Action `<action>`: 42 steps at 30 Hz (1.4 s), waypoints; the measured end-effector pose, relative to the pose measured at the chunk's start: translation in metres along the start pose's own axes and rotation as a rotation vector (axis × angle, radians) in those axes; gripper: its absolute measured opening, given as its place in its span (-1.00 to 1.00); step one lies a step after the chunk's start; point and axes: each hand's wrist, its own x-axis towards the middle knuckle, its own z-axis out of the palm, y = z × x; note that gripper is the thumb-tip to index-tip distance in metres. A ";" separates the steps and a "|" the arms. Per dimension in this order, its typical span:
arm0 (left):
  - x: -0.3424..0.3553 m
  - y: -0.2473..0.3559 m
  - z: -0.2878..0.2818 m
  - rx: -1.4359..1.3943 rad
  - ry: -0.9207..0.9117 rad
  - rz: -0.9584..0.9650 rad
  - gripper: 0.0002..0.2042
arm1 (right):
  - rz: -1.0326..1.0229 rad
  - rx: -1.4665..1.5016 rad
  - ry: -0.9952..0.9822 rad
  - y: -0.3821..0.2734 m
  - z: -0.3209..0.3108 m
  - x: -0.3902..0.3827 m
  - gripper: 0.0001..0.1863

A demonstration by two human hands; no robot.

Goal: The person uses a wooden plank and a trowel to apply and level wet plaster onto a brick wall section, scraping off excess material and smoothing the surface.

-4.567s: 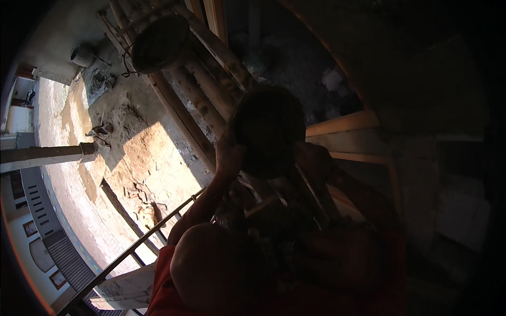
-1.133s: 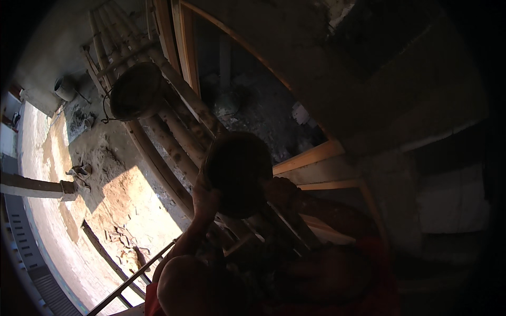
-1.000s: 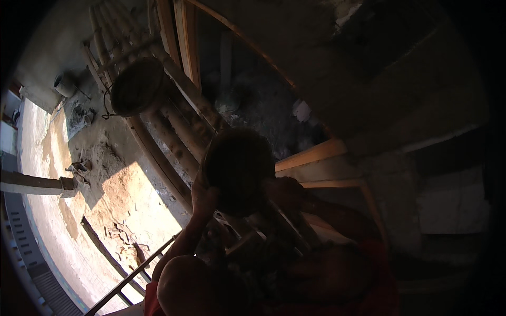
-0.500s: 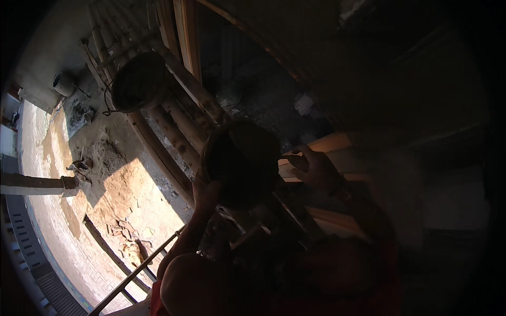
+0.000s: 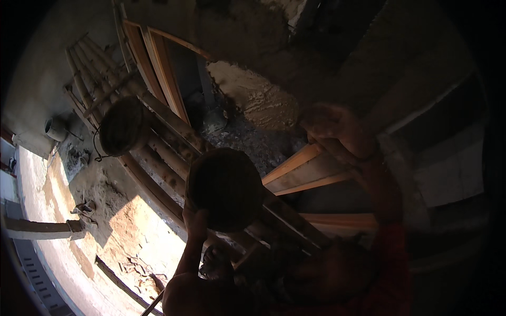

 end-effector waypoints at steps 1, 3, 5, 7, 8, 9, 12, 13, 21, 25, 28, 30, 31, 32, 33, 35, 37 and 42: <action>0.000 -0.001 -0.001 0.006 -0.002 0.027 -0.39 | -0.005 -0.101 0.308 0.009 -0.006 0.007 -0.57; 0.000 -0.001 -0.005 0.047 0.021 0.040 -0.38 | 0.007 -0.258 0.634 0.014 -0.031 -0.004 -0.52; -0.003 -0.004 -0.006 0.113 0.067 -0.016 -0.38 | 0.009 -0.334 0.765 0.013 -0.048 -0.031 -0.50; 0.000 -0.005 -0.006 0.028 0.028 0.023 -0.37 | 0.018 -0.418 0.837 0.015 -0.050 -0.057 -0.51; 0.002 -0.004 -0.005 0.029 0.031 0.003 -0.37 | 0.058 -0.493 0.782 0.017 -0.045 -0.066 -0.52; 0.003 -0.003 -0.004 0.008 0.030 0.008 -0.37 | 0.048 -0.565 0.677 0.021 -0.037 -0.071 -0.53; 0.005 0.001 0.002 0.095 0.049 0.037 -0.33 | 0.037 -1.057 0.244 0.042 0.004 -0.060 -0.57; 0.004 0.003 0.004 0.158 0.053 0.001 -0.30 | -0.020 -1.080 0.033 0.047 0.015 -0.056 -0.60; 0.001 -0.004 0.011 0.472 0.002 0.072 -0.24 | -0.036 -1.614 -0.260 0.164 0.113 0.023 -0.55; 0.003 -0.009 0.011 0.484 0.006 0.067 -0.28 | 0.017 -1.454 -0.420 0.198 0.129 0.028 -0.68; -0.003 -0.006 0.016 0.627 0.022 -0.026 -0.29 | -0.014 -1.221 -0.618 0.217 0.137 0.016 -0.84; -0.006 -0.002 0.018 0.704 0.025 -0.052 -0.30 | -0.054 -1.070 -0.438 0.228 0.144 0.006 -0.78; -0.006 0.000 0.018 0.704 0.023 -0.037 -0.30 | -0.055 -1.041 -0.373 0.231 0.146 0.003 -0.76; -0.006 0.001 0.018 0.707 0.032 -0.001 -0.31 | -0.058 -1.009 -0.307 0.234 0.149 -0.002 -0.74; -0.004 0.001 0.016 0.654 0.021 -0.007 -0.32 | -0.077 -0.998 -0.255 0.236 0.150 -0.005 -0.73; 0.007 0.000 0.009 0.551 0.028 0.025 -0.35 | -0.112 -0.969 -0.158 0.237 0.149 -0.010 -0.71; 0.013 -0.004 0.004 0.438 0.066 0.072 -0.39 | -0.064 -0.956 -0.128 0.236 0.142 -0.011 -0.69; 0.008 0.004 -0.002 0.123 0.154 -0.101 -0.39 | -0.236 -0.859 -0.302 0.229 0.107 0.003 -0.69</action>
